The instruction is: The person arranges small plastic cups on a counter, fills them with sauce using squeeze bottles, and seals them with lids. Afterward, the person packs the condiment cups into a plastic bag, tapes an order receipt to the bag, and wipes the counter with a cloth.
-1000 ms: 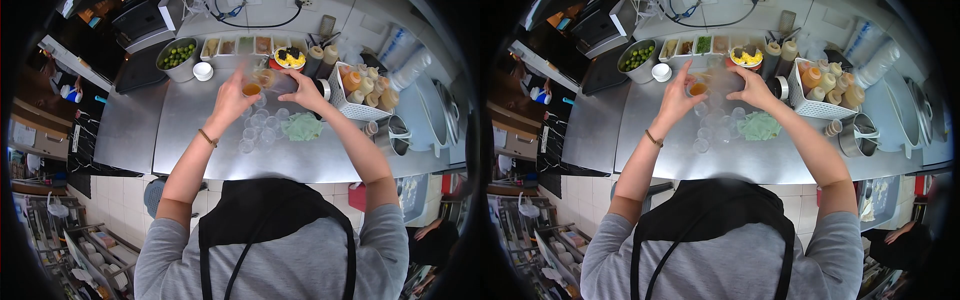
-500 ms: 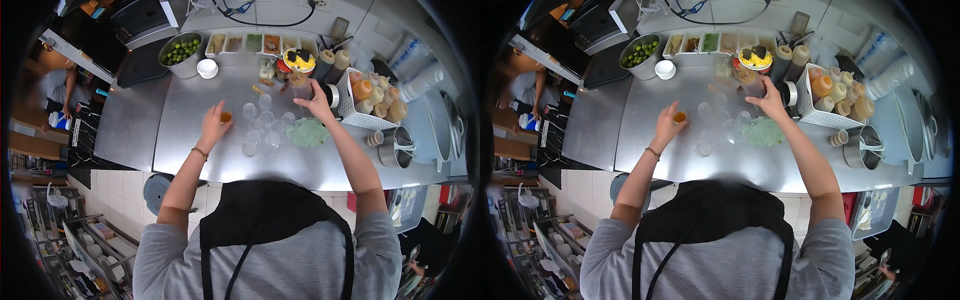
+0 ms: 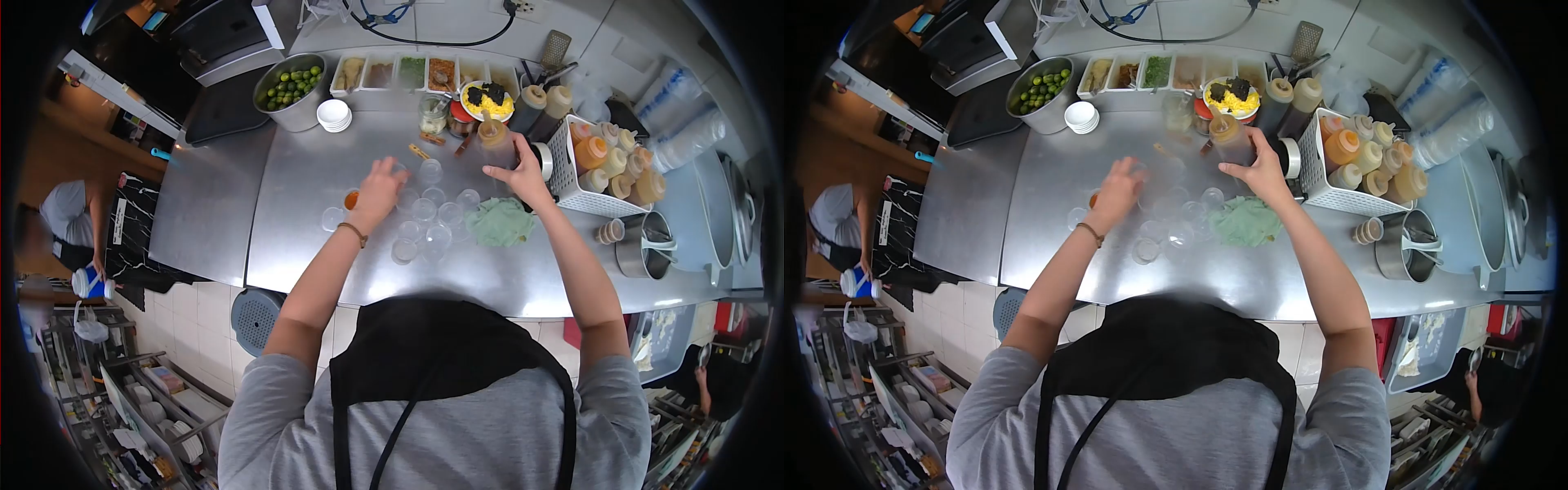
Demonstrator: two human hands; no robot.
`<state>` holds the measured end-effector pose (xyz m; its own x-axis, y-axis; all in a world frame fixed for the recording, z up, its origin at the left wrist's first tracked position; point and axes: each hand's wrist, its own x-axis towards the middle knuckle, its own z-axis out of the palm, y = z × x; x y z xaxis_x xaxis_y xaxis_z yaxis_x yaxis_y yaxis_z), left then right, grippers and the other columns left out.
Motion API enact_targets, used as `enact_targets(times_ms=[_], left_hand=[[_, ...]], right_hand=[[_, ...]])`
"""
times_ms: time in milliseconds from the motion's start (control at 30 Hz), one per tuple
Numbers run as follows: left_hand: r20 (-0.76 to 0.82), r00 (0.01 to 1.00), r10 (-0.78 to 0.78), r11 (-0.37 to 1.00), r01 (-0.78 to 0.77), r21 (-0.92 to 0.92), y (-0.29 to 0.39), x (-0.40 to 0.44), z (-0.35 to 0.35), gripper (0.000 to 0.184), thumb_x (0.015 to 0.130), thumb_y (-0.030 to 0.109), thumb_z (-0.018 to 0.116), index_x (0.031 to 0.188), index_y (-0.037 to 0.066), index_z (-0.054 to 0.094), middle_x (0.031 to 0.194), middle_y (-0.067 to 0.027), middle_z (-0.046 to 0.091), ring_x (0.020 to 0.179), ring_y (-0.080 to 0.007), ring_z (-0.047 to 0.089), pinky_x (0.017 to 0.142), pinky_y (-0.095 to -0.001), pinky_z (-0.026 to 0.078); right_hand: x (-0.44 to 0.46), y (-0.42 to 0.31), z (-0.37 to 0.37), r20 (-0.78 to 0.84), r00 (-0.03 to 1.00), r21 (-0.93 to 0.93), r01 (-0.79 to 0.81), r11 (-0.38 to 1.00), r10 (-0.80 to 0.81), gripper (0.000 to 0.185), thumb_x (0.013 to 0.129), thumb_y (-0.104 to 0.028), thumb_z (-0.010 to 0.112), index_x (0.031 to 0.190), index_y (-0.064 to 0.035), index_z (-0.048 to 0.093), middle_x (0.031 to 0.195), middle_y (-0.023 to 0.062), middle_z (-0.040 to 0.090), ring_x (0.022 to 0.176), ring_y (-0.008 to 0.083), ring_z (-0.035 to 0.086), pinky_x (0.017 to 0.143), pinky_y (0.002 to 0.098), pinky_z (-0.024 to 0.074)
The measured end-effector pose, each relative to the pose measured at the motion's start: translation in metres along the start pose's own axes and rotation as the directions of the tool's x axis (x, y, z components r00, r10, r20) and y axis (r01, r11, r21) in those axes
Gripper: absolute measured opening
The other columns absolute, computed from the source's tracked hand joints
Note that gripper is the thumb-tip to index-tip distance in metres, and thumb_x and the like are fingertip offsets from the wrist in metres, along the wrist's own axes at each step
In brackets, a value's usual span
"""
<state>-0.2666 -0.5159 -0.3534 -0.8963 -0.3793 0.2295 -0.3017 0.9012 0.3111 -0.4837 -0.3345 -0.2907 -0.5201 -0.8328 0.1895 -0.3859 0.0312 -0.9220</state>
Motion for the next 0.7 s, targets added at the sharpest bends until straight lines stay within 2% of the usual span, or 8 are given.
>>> enact_targets(times_ms=[100,167,200,233,267,367,500,700], left_hand=[[-0.239,0.971,0.005,0.998,-0.018,-0.055,0.003,0.006,-0.027,0.027,0.071,0.002,0.063,0.095,0.015,0.065,0.111,-0.0099,0.051,0.097,-0.0266,0.051,0.077,-0.0353,0.047],[-0.078,0.922,-0.379,0.716,0.239,-0.656,0.003,0.009,-0.036,0.029,0.08,0.012,0.061,0.109,0.012,0.059,0.115,-0.0093,0.052,0.106,-0.0233,0.05,0.078,-0.0318,0.049],[-0.079,0.922,-0.38,0.716,0.239,-0.656,-0.002,0.008,-0.033,0.029,0.08,0.012,0.061,0.109,0.012,0.059,0.115,-0.0093,0.052,0.106,-0.0233,0.05,0.078,-0.0318,0.049],[0.115,0.898,-0.424,0.195,0.214,-0.957,-0.007,0.006,-0.03,0.035,0.083,0.019,0.059,0.116,0.008,0.052,0.116,-0.0116,0.05,0.108,-0.0255,0.049,0.081,-0.0311,0.049],[0.3,0.889,-0.346,-0.402,0.148,-0.904,-0.01,0.004,-0.025,0.045,0.086,0.027,0.057,0.123,0.004,0.045,0.118,-0.0139,0.049,0.111,-0.0276,0.049,0.083,-0.0304,0.049],[0.383,0.859,-0.339,-0.622,0.101,-0.776,-0.002,-0.003,-0.017,0.059,0.088,0.036,0.052,0.128,-0.004,0.032,0.118,-0.0206,0.046,0.112,-0.0362,0.047,0.09,-0.0317,0.048],[0.395,0.856,-0.334,-0.668,0.081,-0.74,0.0,0.0,-0.014,0.052,0.087,0.033,0.055,0.119,-0.005,0.04,0.112,-0.0155,0.047,0.109,-0.032,0.049,0.092,-0.0348,0.047],[0.422,0.789,-0.446,-0.408,0.241,-0.881,-0.033,0.021,0.009,0.034,0.089,0.023,0.05,0.112,-0.002,0.047,0.111,-0.016,0.051,0.101,-0.0295,0.053,0.085,-0.0348,0.049]], right_hand=[[-0.002,0.002,-0.004,-0.041,0.998,0.006,0.041,0.999,-0.04,0.059,0.062,-0.007,0.076,0.113,-0.0028,0.045,0.105,0.0091,0.056,0.1,0.0169,0.052,0.09,0.0275,0.0365],[-0.002,0.003,-0.004,-0.036,0.998,0.012,0.044,0.999,-0.043,0.058,0.063,-0.007,0.076,0.112,-0.0025,0.045,0.105,0.0096,0.056,0.1,0.0173,0.052,0.09,0.0277,0.0368],[-0.002,0.003,-0.003,-0.034,0.998,-0.018,0.057,0.998,-0.058,0.059,0.063,-0.007,0.076,0.112,-0.0025,0.045,0.104,0.0099,0.056,0.099,0.0176,0.052,0.089,0.0279,0.0372],[-0.001,0.001,-0.002,-0.033,0.997,-0.048,0.072,0.996,-0.074,0.059,0.062,-0.008,0.076,0.112,-0.0024,0.045,0.104,0.0102,0.057,0.099,0.0179,0.052,0.089,0.0281,0.0376],[-0.001,-0.001,-0.001,-0.032,0.997,-0.049,0.073,0.996,-0.075,0.059,0.062,-0.008,0.076,0.112,-0.0024,0.045,0.104,0.0102,0.057,0.099,0.0179,0.052,0.089,0.0281,0.0376],[-0.004,-0.012,0.001,-0.011,0.996,-0.081,0.088,0.993,-0.089,0.059,0.062,-0.009,0.076,0.112,-0.0025,0.045,0.103,0.0112,0.057,0.098,0.0189,0.053,0.088,0.0287,0.0386],[-0.004,-0.009,0.002,-0.046,0.995,-0.104,0.084,0.991,-0.089,0.058,0.063,-0.009,0.076,0.111,-0.0025,0.045,0.102,0.0117,0.057,0.096,0.0193,0.054,0.086,0.0292,0.0398],[0.0,0.053,0.01,-0.263,0.964,-0.047,0.023,0.999,-0.034,0.06,0.062,-0.007,0.076,0.111,-0.0027,0.042,0.102,0.0113,0.057,0.095,0.0198,0.054,0.085,0.0299,0.0412]])
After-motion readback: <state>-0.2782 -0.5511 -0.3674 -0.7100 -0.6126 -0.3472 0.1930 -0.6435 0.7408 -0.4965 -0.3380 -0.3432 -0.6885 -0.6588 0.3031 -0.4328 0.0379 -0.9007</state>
